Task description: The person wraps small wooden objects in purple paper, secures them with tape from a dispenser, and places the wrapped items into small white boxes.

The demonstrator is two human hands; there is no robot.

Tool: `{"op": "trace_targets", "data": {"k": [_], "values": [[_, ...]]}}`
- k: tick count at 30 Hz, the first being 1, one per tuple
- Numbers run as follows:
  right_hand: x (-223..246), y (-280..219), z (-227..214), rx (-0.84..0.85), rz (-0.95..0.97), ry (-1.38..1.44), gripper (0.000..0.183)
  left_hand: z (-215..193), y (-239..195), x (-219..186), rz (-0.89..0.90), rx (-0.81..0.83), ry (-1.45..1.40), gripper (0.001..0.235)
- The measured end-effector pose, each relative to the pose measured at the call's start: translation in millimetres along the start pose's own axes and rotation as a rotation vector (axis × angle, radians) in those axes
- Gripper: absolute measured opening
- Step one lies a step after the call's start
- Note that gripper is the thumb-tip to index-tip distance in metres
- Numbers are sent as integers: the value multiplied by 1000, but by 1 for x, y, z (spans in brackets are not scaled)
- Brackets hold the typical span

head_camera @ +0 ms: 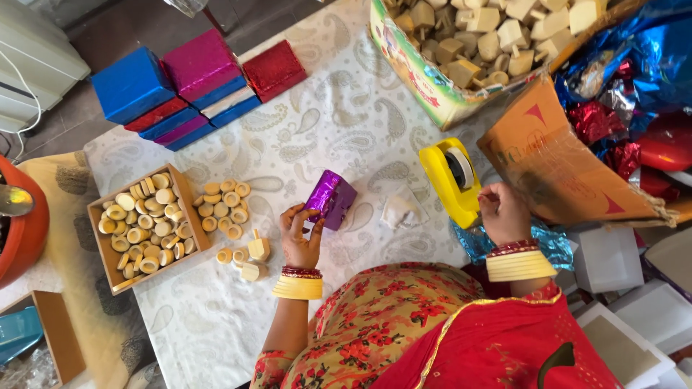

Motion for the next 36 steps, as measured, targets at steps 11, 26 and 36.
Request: {"op": "trace_targets", "data": {"k": [11, 26, 36], "values": [[-115, -26, 15, 151, 289, 445, 78, 15, -1, -2, -55, -13, 24, 35], [-113, -35, 26, 229, 708, 571, 68, 16, -10, -33, -50, -39, 22, 29], [-22, -71, 84, 635, 183, 54, 37, 16, -22, -25, -54, -77, 9, 29]]}}
Point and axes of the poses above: each hand's wrist, its own y-axis towards the middle knuckle, its own z-axis out of the palm, x = y × z, the point moved 10 cm from there along y, towards the middle knuckle, and after that the axes turned 5 degrees about x, right-handed, at the moved point
